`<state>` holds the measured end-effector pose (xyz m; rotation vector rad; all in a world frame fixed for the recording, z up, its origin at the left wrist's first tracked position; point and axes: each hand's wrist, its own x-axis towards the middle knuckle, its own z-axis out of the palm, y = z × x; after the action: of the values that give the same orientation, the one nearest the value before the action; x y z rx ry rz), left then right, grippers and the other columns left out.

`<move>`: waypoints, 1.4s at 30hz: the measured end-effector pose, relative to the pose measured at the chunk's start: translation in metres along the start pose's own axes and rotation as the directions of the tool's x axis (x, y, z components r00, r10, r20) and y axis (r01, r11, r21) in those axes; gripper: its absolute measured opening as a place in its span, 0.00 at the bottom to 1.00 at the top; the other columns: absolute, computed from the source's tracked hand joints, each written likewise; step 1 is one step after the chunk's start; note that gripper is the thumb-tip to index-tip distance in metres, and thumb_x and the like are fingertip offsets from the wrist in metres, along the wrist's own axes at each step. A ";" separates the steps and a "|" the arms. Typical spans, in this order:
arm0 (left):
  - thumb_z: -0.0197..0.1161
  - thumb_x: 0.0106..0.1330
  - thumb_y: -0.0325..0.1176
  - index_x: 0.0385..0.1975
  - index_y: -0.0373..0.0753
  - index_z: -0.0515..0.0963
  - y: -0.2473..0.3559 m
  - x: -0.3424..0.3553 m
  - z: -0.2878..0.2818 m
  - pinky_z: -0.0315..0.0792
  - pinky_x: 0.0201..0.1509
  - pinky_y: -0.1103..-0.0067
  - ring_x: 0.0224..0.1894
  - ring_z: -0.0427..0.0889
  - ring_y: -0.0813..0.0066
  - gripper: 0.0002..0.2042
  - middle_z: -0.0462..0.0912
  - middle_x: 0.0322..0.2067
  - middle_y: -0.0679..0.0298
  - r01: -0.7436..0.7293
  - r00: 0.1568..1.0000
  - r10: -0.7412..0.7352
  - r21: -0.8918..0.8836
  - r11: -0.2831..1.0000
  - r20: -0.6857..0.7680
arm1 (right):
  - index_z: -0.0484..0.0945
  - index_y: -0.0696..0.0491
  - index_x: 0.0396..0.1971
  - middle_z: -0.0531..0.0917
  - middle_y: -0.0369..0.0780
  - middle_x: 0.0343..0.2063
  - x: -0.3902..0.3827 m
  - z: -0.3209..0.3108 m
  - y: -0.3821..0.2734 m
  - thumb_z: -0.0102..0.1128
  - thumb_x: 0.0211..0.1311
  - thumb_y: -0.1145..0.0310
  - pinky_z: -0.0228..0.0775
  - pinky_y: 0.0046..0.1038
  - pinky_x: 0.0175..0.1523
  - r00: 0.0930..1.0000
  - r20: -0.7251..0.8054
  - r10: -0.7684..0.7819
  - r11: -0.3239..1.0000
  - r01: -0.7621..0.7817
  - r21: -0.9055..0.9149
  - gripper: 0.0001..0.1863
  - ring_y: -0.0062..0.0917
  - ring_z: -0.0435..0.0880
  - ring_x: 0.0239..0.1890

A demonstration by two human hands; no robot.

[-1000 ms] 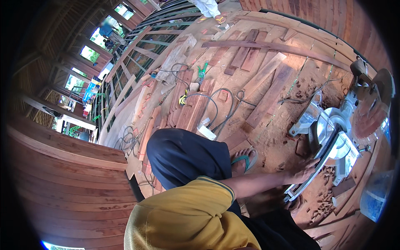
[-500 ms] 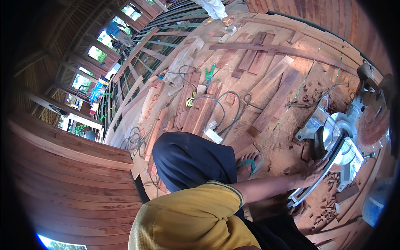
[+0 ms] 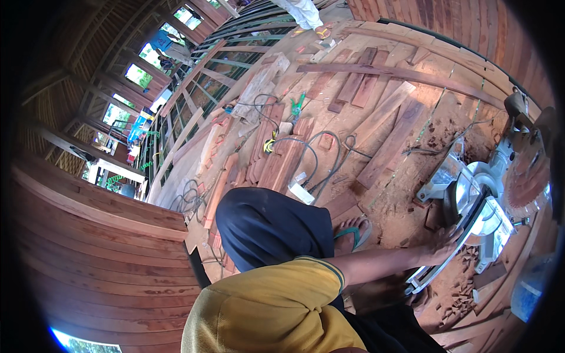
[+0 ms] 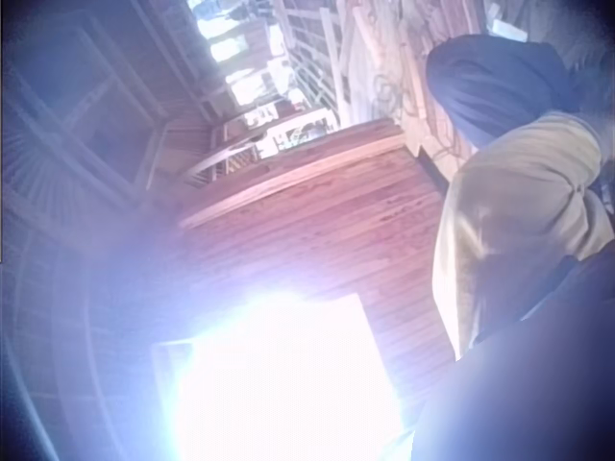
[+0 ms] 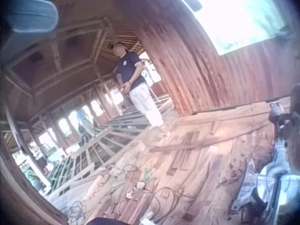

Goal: The person positions a wooden plank on a miter saw, lowers the blade to cut the wood, and then removes the cut piece. The person repeats this process with another plank, adjusting the saw's fence between cuts.

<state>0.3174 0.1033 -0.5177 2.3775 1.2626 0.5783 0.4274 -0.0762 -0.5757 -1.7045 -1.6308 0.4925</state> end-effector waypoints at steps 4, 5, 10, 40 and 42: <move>0.57 0.69 0.31 0.57 0.28 0.76 -0.002 0.003 -0.017 0.67 0.62 0.46 0.72 0.64 0.37 0.19 0.54 0.76 0.35 0.065 0.994 -0.063 -0.017 0.998 0.084 | 0.80 0.53 0.59 0.79 0.48 0.62 0.002 0.002 0.000 0.64 0.60 0.70 0.70 0.44 0.69 1.000 0.008 -0.003 1.000 0.003 0.001 0.25 0.46 0.77 0.65; 0.56 0.70 0.31 0.56 0.28 0.77 -0.002 0.006 -0.023 0.67 0.63 0.47 0.72 0.65 0.37 0.18 0.53 0.77 0.35 0.080 0.992 -0.075 -0.043 0.996 0.104 | 0.80 0.53 0.59 0.79 0.48 0.62 0.002 0.003 -0.001 0.64 0.60 0.70 0.70 0.44 0.69 1.000 0.012 -0.004 1.000 0.004 0.003 0.25 0.46 0.77 0.65; 0.54 0.71 0.30 0.48 0.29 0.81 -0.008 0.022 -0.034 0.66 0.63 0.48 0.68 0.68 0.39 0.14 0.52 0.77 0.34 0.030 0.999 -0.026 -0.097 0.995 0.044 | 0.80 0.53 0.59 0.79 0.48 0.62 0.006 0.004 -0.001 0.65 0.60 0.70 0.70 0.44 0.69 1.000 0.019 -0.012 1.000 0.012 0.001 0.25 0.46 0.77 0.65; 0.59 0.67 0.30 0.48 0.27 0.83 0.000 0.027 0.036 0.73 0.59 0.56 0.74 0.65 0.49 0.15 0.55 0.77 0.39 0.169 0.972 -0.113 0.280 0.945 -0.206 | 0.81 0.52 0.59 0.79 0.46 0.62 0.014 0.005 -0.004 0.65 0.60 0.70 0.70 0.44 0.69 0.998 0.056 -0.034 0.999 0.034 0.003 0.25 0.44 0.77 0.65; 0.60 0.67 0.30 0.48 0.26 0.83 0.003 0.027 0.037 0.74 0.58 0.57 0.74 0.64 0.50 0.16 0.56 0.77 0.39 0.186 0.973 -0.134 0.299 0.936 -0.186 | 0.81 0.52 0.59 0.79 0.46 0.62 0.014 0.005 -0.004 0.65 0.60 0.70 0.70 0.44 0.69 0.998 0.056 -0.031 1.000 0.031 0.002 0.25 0.44 0.77 0.65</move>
<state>0.3523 0.1193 -0.5422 2.4841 1.7179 0.5654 0.4232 -0.0619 -0.5734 -1.6756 -1.6945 0.5302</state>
